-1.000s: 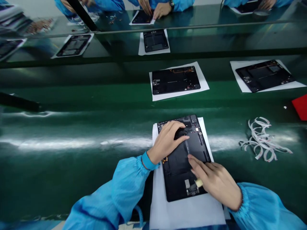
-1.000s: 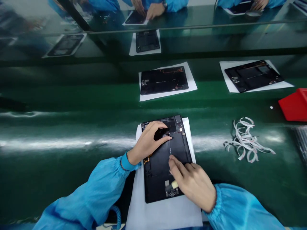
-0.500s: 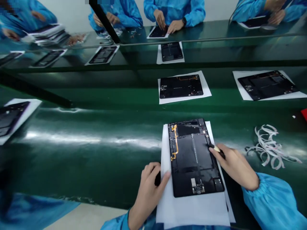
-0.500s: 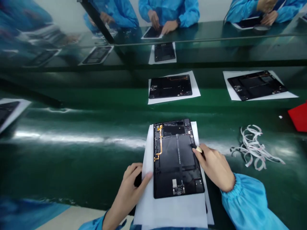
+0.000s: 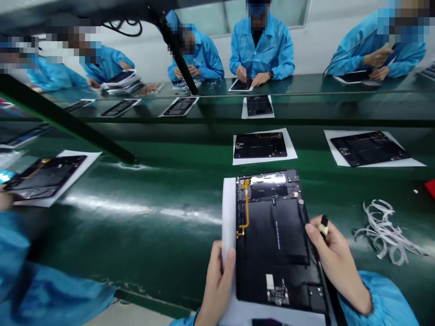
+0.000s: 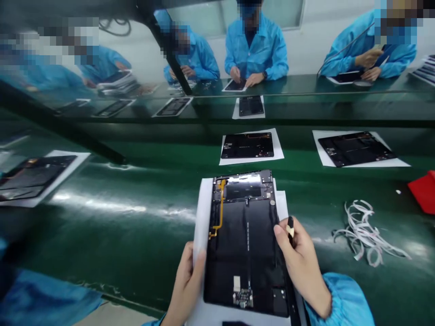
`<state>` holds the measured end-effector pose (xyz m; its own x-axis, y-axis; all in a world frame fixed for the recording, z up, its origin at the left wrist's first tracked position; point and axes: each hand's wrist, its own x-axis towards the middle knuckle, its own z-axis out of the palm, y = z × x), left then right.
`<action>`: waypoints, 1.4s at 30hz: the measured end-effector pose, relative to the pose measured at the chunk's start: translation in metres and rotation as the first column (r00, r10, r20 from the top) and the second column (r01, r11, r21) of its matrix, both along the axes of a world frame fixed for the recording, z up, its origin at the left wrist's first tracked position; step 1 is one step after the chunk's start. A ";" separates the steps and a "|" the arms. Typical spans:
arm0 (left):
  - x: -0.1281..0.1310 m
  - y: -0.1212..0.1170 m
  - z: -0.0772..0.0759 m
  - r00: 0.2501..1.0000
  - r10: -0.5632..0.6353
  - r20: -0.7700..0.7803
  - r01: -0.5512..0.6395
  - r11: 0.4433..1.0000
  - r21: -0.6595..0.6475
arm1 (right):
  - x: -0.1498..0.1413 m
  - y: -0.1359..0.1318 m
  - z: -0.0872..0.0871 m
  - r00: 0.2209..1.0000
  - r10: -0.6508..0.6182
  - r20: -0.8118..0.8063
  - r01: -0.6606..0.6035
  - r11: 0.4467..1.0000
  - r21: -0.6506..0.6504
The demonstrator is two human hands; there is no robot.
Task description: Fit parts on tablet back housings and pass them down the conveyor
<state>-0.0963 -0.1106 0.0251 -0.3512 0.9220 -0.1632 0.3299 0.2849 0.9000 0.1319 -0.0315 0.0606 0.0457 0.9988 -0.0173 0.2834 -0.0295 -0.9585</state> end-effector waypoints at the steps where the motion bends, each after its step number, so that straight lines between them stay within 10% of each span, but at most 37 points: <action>1: -0.005 0.001 0.005 1.000 0.018 0.017 -0.018 1.000 0.000 | -0.007 0.002 0.001 1.000 -0.019 -0.006 0.019 1.000 0.014; 7: -0.075 0.061 0.032 0.974 0.128 0.185 -0.120 0.991 -0.051 | -0.026 0.025 -0.004 0.997 0.063 -0.038 -0.061 0.997 0.056; 15: -0.224 0.286 0.031 0.937 0.190 -0.293 -0.138 0.972 0.188 | 0.007 0.046 -0.043 0.993 -0.095 0.075 0.088 0.992 0.091; 19: -0.250 0.349 0.042 0.845 0.263 -0.466 -0.170 0.958 0.232 | 0.015 0.046 -0.057 0.978 -0.141 0.151 0.127 0.987 0.098; 27: -0.207 0.356 0.029 0.664 0.181 -0.725 -0.060 0.980 0.191 | 0.027 0.043 -0.072 0.963 -0.154 0.219 0.150 0.988 0.036; 34: -0.124 0.378 -0.033 0.779 0.008 -0.627 -0.083 0.993 -0.090 | 0.015 0.043 -0.068 0.979 -0.084 0.183 0.081 0.996 0.026; 42: -0.127 0.379 -0.021 0.870 0.054 -0.491 -0.158 0.972 -0.172 | 0.016 0.044 -0.064 0.986 -0.116 0.118 0.101 0.987 0.127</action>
<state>-0.2231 0.2685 0.0044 -0.5271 0.8404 -0.1259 0.6630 0.4993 0.5578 0.1475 0.0128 -0.0033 0.1482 0.9822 0.1155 0.4021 0.0468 -0.9144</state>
